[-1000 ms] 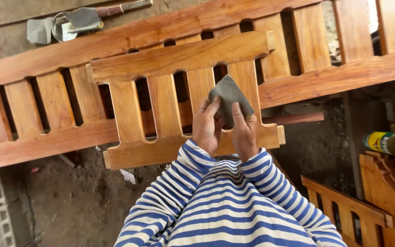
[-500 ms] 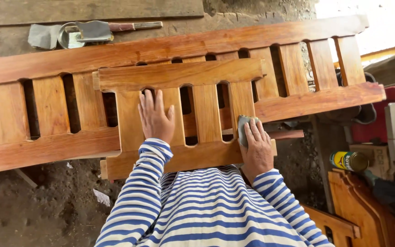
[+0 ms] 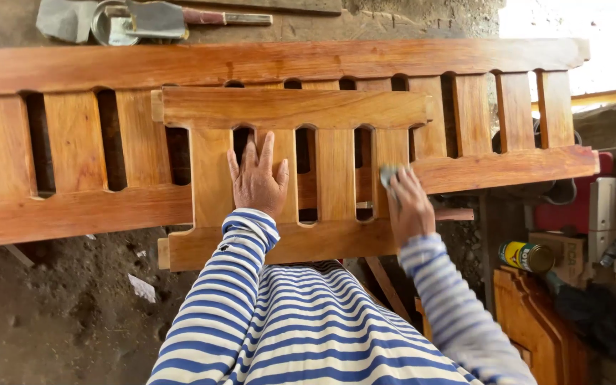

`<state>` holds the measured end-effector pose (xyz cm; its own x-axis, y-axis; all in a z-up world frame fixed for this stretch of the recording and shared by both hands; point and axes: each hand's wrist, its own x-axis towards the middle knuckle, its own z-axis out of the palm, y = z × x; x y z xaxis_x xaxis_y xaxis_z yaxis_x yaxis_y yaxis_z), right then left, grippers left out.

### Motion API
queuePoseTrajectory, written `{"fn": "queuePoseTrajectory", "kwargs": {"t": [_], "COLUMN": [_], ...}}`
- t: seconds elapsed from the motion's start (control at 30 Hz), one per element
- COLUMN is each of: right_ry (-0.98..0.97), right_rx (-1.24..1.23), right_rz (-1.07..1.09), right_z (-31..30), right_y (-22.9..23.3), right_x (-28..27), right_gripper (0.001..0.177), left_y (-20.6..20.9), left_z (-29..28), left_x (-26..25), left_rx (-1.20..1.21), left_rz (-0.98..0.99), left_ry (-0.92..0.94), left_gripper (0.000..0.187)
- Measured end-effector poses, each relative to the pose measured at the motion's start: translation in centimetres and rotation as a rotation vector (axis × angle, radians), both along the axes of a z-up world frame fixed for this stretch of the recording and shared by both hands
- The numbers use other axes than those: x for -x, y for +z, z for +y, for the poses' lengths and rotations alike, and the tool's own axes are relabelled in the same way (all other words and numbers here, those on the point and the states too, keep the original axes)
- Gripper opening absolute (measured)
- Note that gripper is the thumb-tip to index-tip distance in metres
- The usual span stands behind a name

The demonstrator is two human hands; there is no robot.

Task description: The person sands the surface of a wooden chair backrest using a sanding block. They systematically smooth the flat surfaces and the edges of the cutouts, moving the block back and forth across the wood grain.

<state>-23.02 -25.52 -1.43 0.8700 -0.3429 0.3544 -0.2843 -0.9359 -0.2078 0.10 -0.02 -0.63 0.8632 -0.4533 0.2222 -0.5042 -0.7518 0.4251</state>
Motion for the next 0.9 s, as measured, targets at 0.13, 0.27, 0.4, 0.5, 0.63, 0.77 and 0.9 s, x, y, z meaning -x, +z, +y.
{"fn": "queuePoseTrajectory", "kwargs": {"t": [0.13,0.27,0.4,0.5,0.63,0.77,0.9], "right_ry": [-0.019,0.008,0.025,-0.002,0.033,0.068,0.024], "right_rx": [-0.063,-0.005,0.017,0.029,0.016,0.023,-0.027], "right_rz": [0.094,0.03,0.009,0.03,0.024,0.028,0.113], "right_z": [4.4,1.0,-4.5,-6.3,-0.5,5.4,6.5], "right_y": [4.0,1.7,-0.2,0.3,3.4,5.1,5.3], "right_x": [4.7,2.0,-3.9,-5.7,-2.3,2.9,3.5], "right_gripper": [0.027,0.025,0.028,0.026,0.03,0.024,0.024], "left_y": [0.4,0.5,0.6,1.0,0.8,-0.4,-0.2], "left_z": [0.1,-0.3,0.1,0.1,0.3,0.2,0.2], "left_x": [-0.1,-0.2,0.0,0.1,0.1,0.0,-0.1], "left_rx": [0.021,0.051,0.019,0.025,0.052,0.064,0.042], "left_rz": [0.024,0.04,0.048,0.054,0.071,0.067,0.076], "left_ry": [0.018,0.003,0.004,0.002,0.002,0.009,0.009], "left_gripper": [0.062,0.062,0.062,0.061,0.061,0.063,0.062]}}
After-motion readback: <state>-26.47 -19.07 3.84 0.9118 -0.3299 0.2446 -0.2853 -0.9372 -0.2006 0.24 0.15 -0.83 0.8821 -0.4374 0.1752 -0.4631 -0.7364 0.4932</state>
